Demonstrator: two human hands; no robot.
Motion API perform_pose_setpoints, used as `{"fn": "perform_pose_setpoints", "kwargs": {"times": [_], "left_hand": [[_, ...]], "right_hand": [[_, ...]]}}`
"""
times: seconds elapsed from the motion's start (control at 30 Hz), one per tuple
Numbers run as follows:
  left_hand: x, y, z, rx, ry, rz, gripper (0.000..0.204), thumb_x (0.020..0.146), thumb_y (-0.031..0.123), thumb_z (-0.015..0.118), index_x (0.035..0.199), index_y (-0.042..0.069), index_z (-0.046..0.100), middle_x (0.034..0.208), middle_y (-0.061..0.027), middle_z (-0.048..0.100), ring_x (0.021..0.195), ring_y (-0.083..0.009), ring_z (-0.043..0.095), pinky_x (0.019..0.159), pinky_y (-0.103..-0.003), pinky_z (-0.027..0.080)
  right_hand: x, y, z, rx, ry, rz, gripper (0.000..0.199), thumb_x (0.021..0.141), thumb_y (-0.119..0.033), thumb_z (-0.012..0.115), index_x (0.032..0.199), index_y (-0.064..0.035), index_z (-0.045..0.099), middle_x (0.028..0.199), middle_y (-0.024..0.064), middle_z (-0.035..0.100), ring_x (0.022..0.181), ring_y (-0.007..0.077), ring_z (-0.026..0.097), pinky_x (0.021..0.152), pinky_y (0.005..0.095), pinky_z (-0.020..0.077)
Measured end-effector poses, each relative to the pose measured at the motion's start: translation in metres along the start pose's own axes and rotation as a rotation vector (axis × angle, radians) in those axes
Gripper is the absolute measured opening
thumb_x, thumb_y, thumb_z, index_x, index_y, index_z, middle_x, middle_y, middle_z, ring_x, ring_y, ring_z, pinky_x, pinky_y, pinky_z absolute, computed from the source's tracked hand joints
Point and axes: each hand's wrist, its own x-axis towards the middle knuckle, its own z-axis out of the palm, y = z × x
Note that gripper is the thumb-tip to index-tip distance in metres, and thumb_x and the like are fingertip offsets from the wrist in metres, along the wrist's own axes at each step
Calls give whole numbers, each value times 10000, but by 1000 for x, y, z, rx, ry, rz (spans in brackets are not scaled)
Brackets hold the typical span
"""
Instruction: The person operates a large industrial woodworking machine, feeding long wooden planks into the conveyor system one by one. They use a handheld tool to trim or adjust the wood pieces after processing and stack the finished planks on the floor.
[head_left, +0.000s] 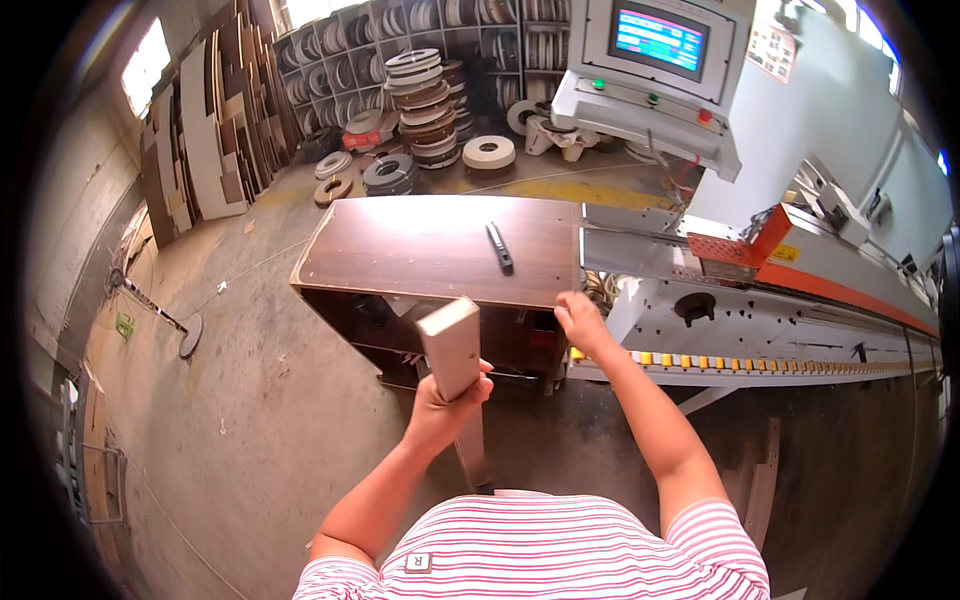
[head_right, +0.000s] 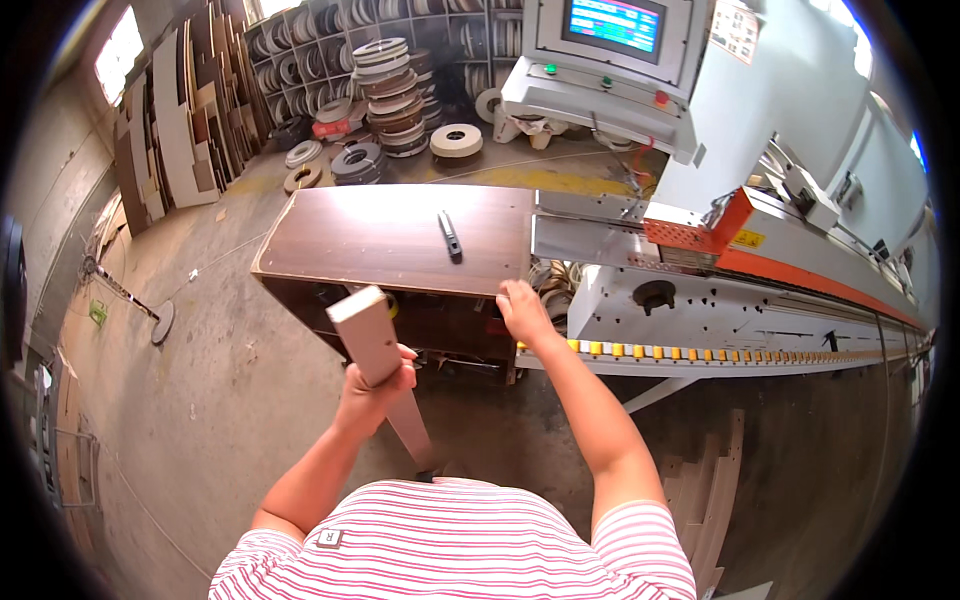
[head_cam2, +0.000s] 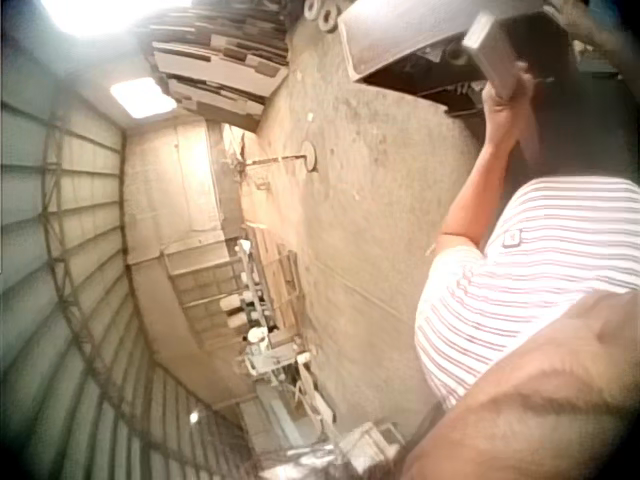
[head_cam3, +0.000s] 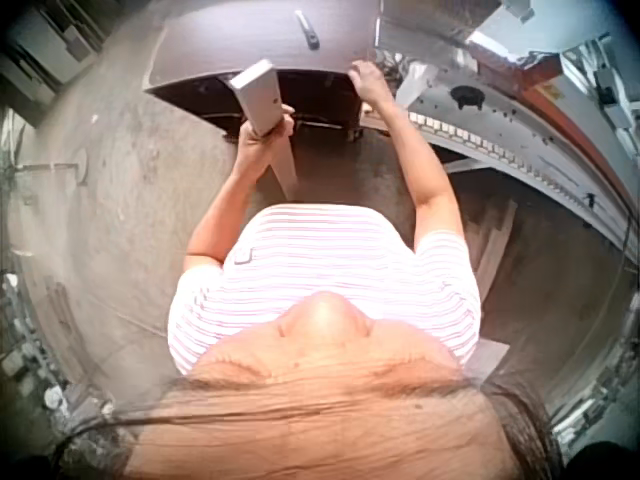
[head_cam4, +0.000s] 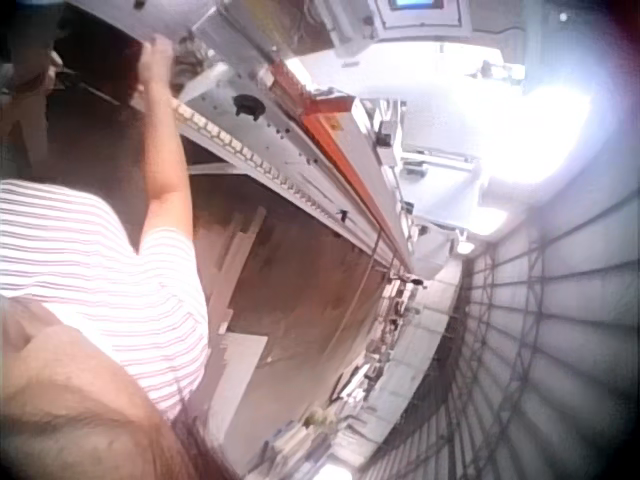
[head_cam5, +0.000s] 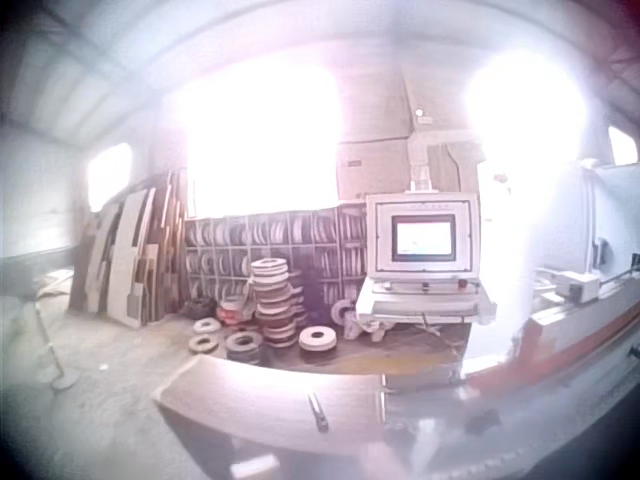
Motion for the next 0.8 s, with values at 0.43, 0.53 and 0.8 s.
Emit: {"fn": "perform_pose_setpoints", "kwargs": {"times": [0.43, 0.53, 0.8], "left_hand": [[-20, -24, -76, 15, -53, -403, 265, 902, 105, 689, 1141, 25, 607, 829, 5, 609, 786, -82, 571, 741, -255, 480], [-27, -24, -74, -32, 14, -353, 329, 900, 75, 676, 1206, 20, 568, 847, 0, 604, 799, -90, 572, 756, -260, 474], [-21, -40, -42, -45, -86, -304, 322, 916, 53, 645, 1228, 26, 566, 869, 15, 593, 821, -81, 562, 767, -251, 467]], "right_hand": [[158, 24, 163, -579, -110, 340, 387, 926, -146, 505, 1285, -8, 463, 1195, 202, 559, 1096, 396, 549, 962, 484, 462], [149, -4, 161, -282, -106, 547, 245, 898, -109, 449, 1110, -9, 524, 1128, 256, 581, 1074, 431, 580, 916, 492, 492], [20, -68, 14, 942, -285, 575, 228, 909, -213, 624, 1017, -53, 502, 866, 101, 624, 734, 149, 617, 644, 289, 484]]}}
